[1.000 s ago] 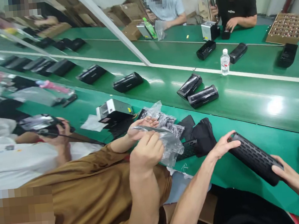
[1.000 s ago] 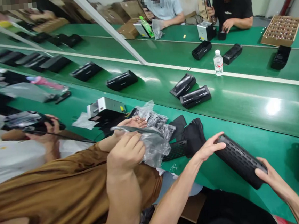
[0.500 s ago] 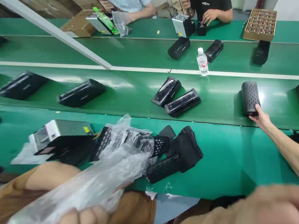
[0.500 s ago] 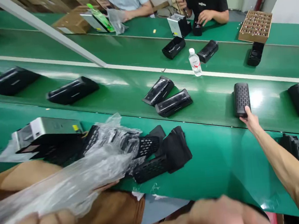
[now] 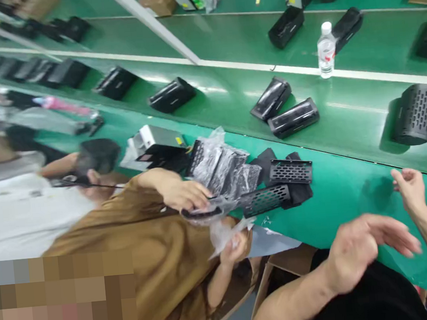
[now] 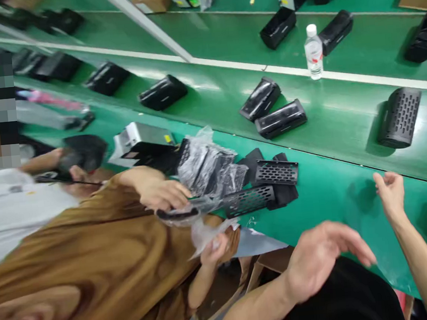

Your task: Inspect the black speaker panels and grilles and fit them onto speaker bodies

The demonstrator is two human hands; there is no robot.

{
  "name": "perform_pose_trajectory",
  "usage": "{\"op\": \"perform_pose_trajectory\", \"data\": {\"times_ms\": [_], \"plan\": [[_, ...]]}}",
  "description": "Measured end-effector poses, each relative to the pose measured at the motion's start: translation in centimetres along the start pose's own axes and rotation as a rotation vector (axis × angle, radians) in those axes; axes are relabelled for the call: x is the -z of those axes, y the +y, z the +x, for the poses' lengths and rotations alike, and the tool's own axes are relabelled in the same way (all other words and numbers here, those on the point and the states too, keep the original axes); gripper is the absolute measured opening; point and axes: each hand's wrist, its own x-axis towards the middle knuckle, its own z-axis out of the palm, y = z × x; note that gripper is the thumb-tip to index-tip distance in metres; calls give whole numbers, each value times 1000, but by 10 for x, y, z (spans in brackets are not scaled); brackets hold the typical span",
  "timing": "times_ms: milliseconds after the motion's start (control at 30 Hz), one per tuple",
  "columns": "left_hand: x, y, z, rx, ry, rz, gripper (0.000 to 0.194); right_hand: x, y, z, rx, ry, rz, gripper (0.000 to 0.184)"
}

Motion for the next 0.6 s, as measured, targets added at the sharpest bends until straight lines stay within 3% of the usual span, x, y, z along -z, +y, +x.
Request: {"op": "perform_pose_trajectory", "data": {"times_ms": [133,200,300,433,500,600], "plan": [[63,-35,4,-66,642,142,51,-30,29,-75,43,-336,-84,60],[100,-57,1,-46,846,250,56,-61,23,-89,105,-457,-127,57],[145,-76,-11,-71,1001,342,57,-126,-8,-83,253,-532,-173,58],[182,-70,-24,-176,1273,537,48,-208,-54,-66,390,-624,-192,54],[197,-62,-21,-191,1392,762,61,-225,-60,-61,400,-651,-194,43],[214,-57,-7,-105,1455,1069,81,-211,-49,-49,391,-660,-221,38]]}}
